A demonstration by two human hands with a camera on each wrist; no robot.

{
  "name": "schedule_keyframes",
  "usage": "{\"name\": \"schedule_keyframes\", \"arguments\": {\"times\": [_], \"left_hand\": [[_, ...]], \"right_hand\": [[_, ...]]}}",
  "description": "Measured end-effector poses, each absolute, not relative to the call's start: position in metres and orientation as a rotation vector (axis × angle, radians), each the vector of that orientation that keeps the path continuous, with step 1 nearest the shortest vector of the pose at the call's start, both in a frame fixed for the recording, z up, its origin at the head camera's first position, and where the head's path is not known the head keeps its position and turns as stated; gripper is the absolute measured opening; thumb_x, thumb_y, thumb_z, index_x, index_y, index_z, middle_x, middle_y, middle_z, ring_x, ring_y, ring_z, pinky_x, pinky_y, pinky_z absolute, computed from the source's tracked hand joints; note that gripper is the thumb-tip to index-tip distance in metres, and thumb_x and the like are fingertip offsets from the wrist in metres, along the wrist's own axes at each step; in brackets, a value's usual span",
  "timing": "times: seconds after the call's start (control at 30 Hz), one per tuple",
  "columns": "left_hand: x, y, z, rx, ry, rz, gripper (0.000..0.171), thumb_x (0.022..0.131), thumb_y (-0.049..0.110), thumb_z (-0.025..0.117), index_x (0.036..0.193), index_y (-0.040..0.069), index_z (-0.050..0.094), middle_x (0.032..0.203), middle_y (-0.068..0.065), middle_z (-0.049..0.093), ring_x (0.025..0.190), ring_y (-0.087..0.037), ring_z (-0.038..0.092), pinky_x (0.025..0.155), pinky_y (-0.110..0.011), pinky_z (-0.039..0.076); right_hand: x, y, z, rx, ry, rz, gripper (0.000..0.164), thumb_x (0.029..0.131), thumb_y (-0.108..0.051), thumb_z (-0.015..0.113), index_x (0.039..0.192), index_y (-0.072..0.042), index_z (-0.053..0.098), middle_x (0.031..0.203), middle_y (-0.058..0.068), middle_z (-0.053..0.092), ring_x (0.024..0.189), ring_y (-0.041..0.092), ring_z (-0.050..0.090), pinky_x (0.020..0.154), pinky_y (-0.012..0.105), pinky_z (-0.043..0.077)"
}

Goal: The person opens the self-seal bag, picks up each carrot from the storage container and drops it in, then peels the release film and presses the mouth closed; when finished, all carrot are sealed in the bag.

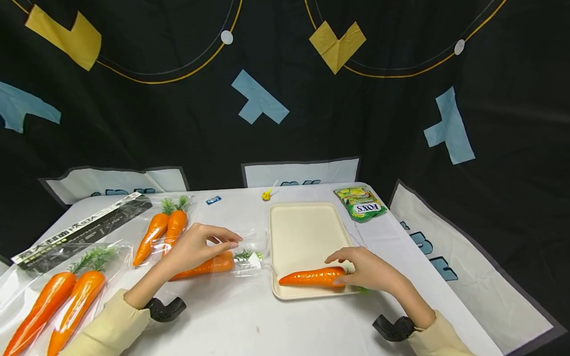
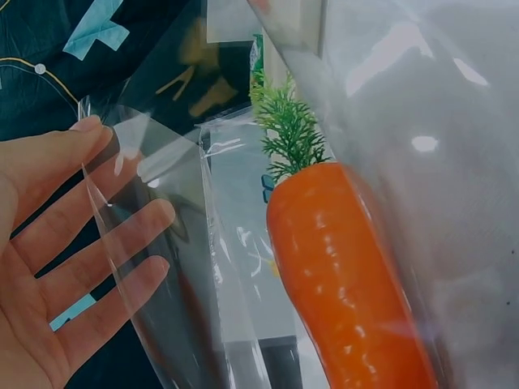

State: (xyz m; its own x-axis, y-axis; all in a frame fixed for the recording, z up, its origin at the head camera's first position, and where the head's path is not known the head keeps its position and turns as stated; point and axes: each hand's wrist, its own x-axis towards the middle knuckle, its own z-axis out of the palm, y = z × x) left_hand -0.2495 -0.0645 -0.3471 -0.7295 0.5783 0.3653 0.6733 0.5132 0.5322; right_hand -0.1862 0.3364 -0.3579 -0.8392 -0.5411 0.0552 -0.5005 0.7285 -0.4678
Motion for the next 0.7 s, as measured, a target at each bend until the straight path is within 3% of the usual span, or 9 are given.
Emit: {"name": "schedule_keyframes", "arguments": {"times": [0.23, 0.37, 0.7], "left_hand": [[-0.248, -0.063, -0.346, -1.090, -2.605, -0.999, 0.016, 0.089, 0.026, 0.071, 0.103, 0.019, 0.077, 0.095, 0.015, 0.071, 0.081, -0.001, 0.063, 0.073, -0.030, 0.054], [-0.248, -0.064, -0.347, -1.091, -2.602, -1.007, 0.015, 0.089, 0.026, 0.071, 0.102, 0.021, 0.076, 0.095, 0.015, 0.071, 0.081, -0.001, 0.063, 0.073, -0.031, 0.054], [-0.248, -0.065, -0.346, -1.093, -2.602, -1.004, 0.014, 0.089, 0.026, 0.070, 0.102, 0.023, 0.076, 0.096, 0.014, 0.071, 0.081, -0.001, 0.063, 0.073, -0.030, 0.054]], "right_hand": [[-0.183, 0.345, -0.371, -0.820, 2.820, -0.742, 0.042, 0.080, -0.023, 0.080, 0.118, -0.012, 0.066, 0.111, -0.004, 0.066, 0.095, 0.013, 0.060, 0.081, 0.036, 0.053], [-0.182, 0.350, -0.374, -0.828, 2.833, -0.780, 0.039, 0.080, -0.018, 0.079, 0.117, -0.013, 0.067, 0.110, -0.007, 0.066, 0.091, 0.008, 0.059, 0.078, 0.031, 0.053], [-0.182, 0.355, -0.366, -0.863, 2.974, -0.849, 0.044, 0.078, -0.012, 0.080, 0.119, -0.009, 0.066, 0.108, -0.004, 0.067, 0.089, 0.009, 0.060, 0.076, 0.028, 0.054]]}}
